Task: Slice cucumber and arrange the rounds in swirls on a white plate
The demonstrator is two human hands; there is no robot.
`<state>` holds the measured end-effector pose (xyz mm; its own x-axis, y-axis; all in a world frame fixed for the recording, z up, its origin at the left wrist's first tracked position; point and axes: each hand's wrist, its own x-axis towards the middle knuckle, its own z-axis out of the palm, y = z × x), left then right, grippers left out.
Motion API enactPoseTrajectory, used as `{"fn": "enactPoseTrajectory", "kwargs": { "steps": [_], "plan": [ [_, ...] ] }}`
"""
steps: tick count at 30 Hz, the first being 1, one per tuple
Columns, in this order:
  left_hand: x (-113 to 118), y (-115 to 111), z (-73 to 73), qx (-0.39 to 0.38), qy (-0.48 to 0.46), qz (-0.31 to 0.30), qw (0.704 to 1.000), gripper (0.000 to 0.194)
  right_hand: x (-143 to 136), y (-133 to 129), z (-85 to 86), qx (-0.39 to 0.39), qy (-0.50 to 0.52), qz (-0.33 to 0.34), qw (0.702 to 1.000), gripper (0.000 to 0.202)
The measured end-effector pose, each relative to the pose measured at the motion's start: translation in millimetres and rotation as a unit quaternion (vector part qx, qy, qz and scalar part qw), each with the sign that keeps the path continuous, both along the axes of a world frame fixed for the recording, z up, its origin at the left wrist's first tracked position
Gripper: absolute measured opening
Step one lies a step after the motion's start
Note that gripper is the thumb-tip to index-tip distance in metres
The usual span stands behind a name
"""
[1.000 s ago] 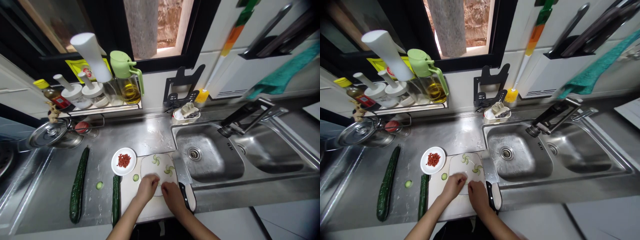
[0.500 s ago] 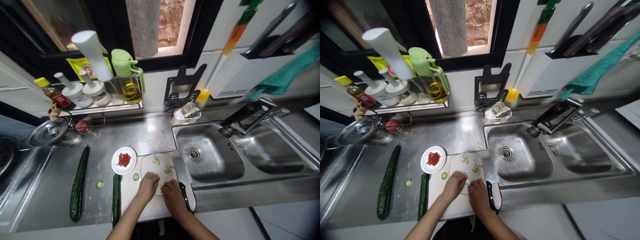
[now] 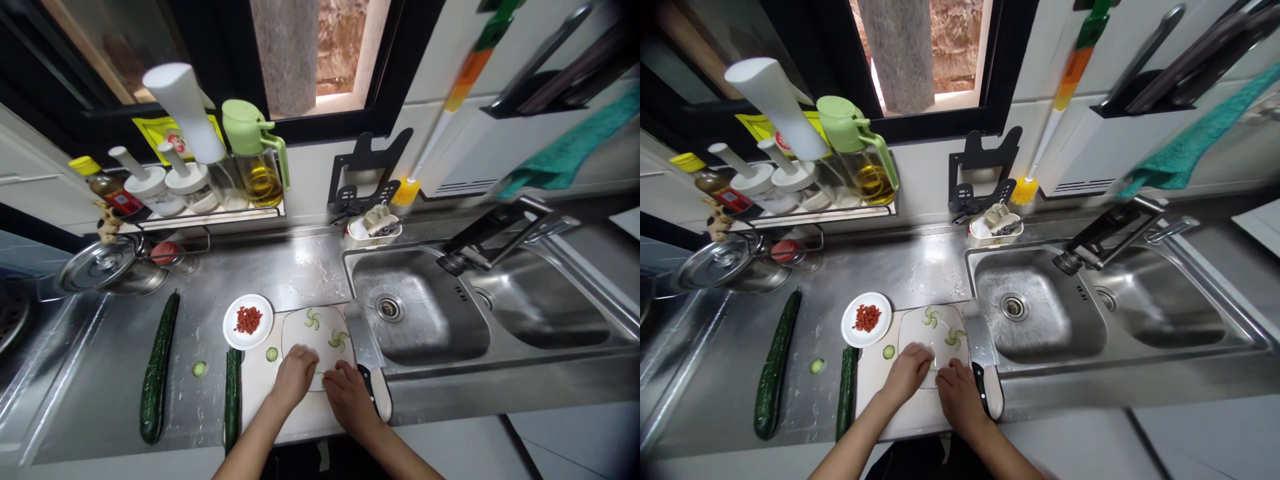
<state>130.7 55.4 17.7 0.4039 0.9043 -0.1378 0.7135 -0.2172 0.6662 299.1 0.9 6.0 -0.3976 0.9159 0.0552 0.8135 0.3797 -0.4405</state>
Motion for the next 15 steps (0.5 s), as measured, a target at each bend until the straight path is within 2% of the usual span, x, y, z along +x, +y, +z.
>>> {"fn": "enactPoseTrajectory", "kwargs": {
  "steps": [3,6,9,12,15],
  "plan": [
    [0,0,-0.5,0.005,-0.008,0.007,1.000,0.020,0,2,3.1,-0.003,-0.001,0.002,1.000,0.017],
    [-6,-3,-0.7,0.011,-0.049,0.047,0.998,0.021,1,3,8.8,-0.002,0.021,-0.010,1.000,0.018],
    [-24,-10,-2.9,0.027,-0.073,0.155,0.985,0.023,5,5,13.8,0.001,0.051,-0.024,0.998,0.018],
    [-46,-18,-8.0,0.032,-0.031,0.287,0.957,0.027,8,6,16.0,-0.004,0.060,-0.031,0.998,0.017],
    [-63,-23,-13.7,0.024,0.027,0.355,0.934,0.035,9,6,16.5,-0.013,0.049,-0.030,0.998,0.017]
  ]
}}
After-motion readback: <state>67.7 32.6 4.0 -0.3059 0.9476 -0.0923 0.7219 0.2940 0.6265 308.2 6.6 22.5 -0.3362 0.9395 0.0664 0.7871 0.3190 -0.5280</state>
